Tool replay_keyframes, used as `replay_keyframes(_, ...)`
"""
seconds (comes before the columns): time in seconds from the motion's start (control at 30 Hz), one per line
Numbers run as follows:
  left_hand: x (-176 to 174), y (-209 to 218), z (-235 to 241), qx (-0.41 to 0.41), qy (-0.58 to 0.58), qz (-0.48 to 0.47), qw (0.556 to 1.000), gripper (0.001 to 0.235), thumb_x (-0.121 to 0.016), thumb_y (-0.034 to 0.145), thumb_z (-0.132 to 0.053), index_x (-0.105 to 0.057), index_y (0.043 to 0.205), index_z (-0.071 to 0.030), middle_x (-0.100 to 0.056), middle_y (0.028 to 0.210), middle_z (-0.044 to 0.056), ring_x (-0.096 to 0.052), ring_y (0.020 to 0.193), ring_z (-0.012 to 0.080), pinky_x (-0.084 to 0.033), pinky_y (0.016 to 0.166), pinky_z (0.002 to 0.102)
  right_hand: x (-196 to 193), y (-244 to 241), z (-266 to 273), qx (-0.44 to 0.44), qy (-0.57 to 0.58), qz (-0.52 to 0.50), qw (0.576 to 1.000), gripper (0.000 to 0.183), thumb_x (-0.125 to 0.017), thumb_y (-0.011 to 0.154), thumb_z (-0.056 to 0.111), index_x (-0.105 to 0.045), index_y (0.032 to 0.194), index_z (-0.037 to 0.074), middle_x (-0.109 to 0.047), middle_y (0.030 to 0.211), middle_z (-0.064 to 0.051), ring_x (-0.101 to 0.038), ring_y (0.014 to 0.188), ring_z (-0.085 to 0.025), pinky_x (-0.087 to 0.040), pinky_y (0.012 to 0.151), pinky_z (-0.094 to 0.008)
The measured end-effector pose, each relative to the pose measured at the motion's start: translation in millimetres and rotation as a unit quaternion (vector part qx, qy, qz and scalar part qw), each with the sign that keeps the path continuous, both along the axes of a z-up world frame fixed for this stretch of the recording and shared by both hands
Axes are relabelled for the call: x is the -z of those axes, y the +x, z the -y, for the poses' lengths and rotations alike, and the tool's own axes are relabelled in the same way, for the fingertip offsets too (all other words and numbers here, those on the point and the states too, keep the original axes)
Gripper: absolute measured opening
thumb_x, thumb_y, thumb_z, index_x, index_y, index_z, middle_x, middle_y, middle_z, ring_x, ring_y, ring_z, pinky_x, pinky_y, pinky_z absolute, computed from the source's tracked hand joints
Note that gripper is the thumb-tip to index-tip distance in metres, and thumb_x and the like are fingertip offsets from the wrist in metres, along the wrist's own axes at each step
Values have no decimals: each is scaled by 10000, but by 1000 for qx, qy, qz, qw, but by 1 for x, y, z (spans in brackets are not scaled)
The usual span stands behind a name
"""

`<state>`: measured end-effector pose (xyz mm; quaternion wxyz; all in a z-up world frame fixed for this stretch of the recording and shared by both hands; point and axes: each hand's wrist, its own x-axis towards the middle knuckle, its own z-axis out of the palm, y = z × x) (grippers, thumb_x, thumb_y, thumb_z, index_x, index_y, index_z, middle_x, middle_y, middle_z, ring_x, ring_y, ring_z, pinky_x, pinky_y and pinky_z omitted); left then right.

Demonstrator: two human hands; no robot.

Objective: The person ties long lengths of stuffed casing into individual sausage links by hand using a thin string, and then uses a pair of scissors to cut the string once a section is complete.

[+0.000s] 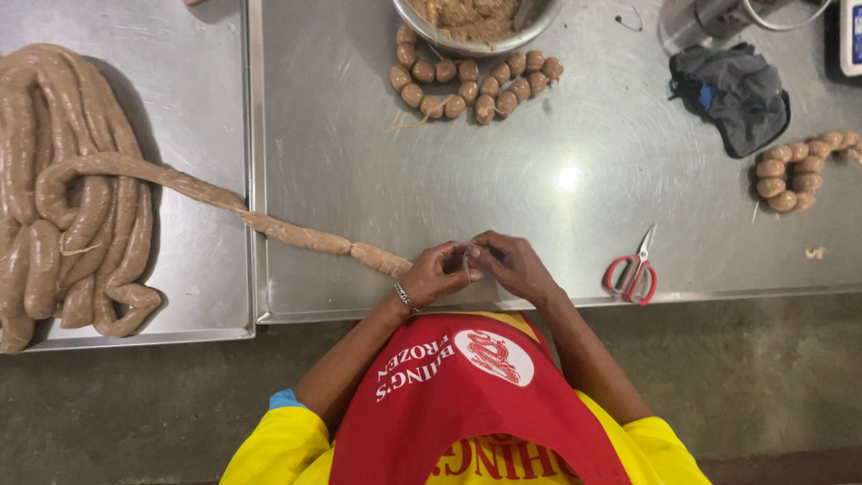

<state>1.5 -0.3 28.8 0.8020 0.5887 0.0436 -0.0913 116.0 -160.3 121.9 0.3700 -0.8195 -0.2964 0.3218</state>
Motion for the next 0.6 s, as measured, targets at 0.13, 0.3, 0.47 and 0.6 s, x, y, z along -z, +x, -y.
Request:
replay_keyframes(0.13,21,2,-3,-108,-94,-31,989,410,-700,983,-236,-605,1305,-1,-721,1174,114,-705,1075,152,-583,938,296,8,-16,4,-133,55,-24,989,358,-693,944,258,-720,1236,52,-753,1120,-143,-735,936,-211,-597,768,-345)
replay_keyframes(0.3,35,0,6,-68,97,-6,993,358,-637,1030,-249,-660,1306,-23,-767,1137,112,-724,1067,161,-593,934,303,33,-4,7,-19,-6,-18,1000,295,-694,929,297,-798,1099,80,-821,891,-106,-785,774,-183,-633,730,-327)
replay_keyframes(0.47,15,-1,5,7,11,-108,994,634,-653,1006,-193,-286,1523,-196,-779,1027,113,-745,986,186,-598,891,319,55,2,9,78,-80,-4,994,286,-696,971,313,-785,1041,50,-769,784,-121,-679,700,-193,-546,649,-357)
replay_keyframes(0.6,15,-6,5,-20,8,-22,1000,286,-616,1017,-162,-597,1292,-86,-766,1014,95,-720,956,147,-585,875,294,55,4,15,46,-64,-47,996,319,-640,985,336,-775,1056,56,-782,831,-94,-707,703,-156,-576,661,-330)
